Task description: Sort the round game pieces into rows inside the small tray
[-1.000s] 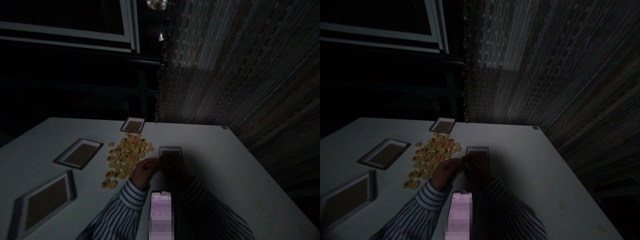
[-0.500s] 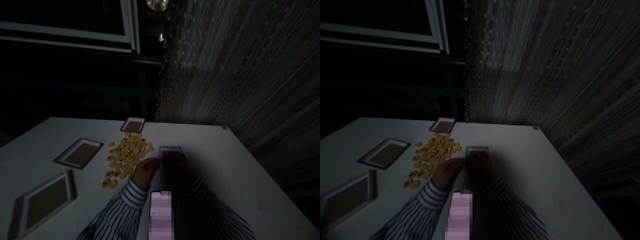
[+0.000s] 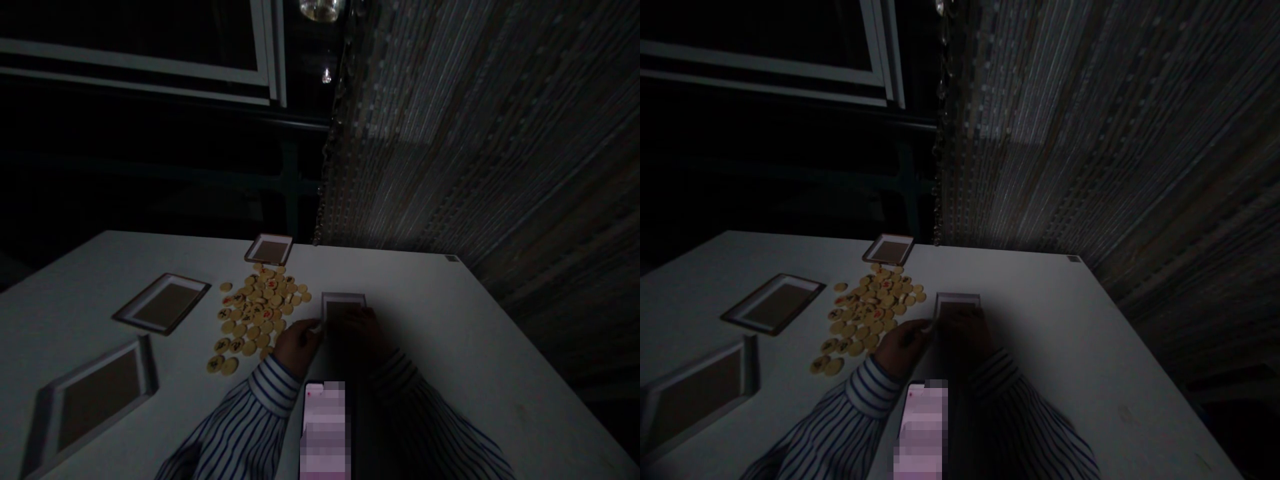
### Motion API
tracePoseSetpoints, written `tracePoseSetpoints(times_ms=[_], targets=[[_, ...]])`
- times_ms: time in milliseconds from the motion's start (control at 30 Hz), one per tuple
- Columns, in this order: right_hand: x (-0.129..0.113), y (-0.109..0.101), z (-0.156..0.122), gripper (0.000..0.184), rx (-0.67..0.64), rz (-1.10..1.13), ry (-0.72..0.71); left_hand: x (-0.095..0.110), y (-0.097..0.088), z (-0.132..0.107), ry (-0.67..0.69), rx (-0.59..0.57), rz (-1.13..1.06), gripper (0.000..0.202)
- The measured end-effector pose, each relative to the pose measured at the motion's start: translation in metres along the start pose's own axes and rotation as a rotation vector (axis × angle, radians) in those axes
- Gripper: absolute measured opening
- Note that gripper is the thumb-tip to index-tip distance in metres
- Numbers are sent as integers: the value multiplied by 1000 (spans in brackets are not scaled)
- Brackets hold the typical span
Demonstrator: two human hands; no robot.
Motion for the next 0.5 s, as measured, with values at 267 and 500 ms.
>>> tracePoseSetpoints(times_ms=[267, 500], targets=[[-3, 2, 6, 15, -109, -21, 9, 7, 1, -1, 56, -27, 77, 34], [-3, 1, 9, 13, -175, -21, 18, 6, 2, -1, 102, -26, 129, 35]])
Point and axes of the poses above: each hand's wrist, its own z-axis towards the middle knuckle, its own y-axis out of the palm, x = y × z, the point moved 6 cm from there along z, towards the middle knuckle, and after that the axes turned 10 degrees about x, right-handed, at the moved point
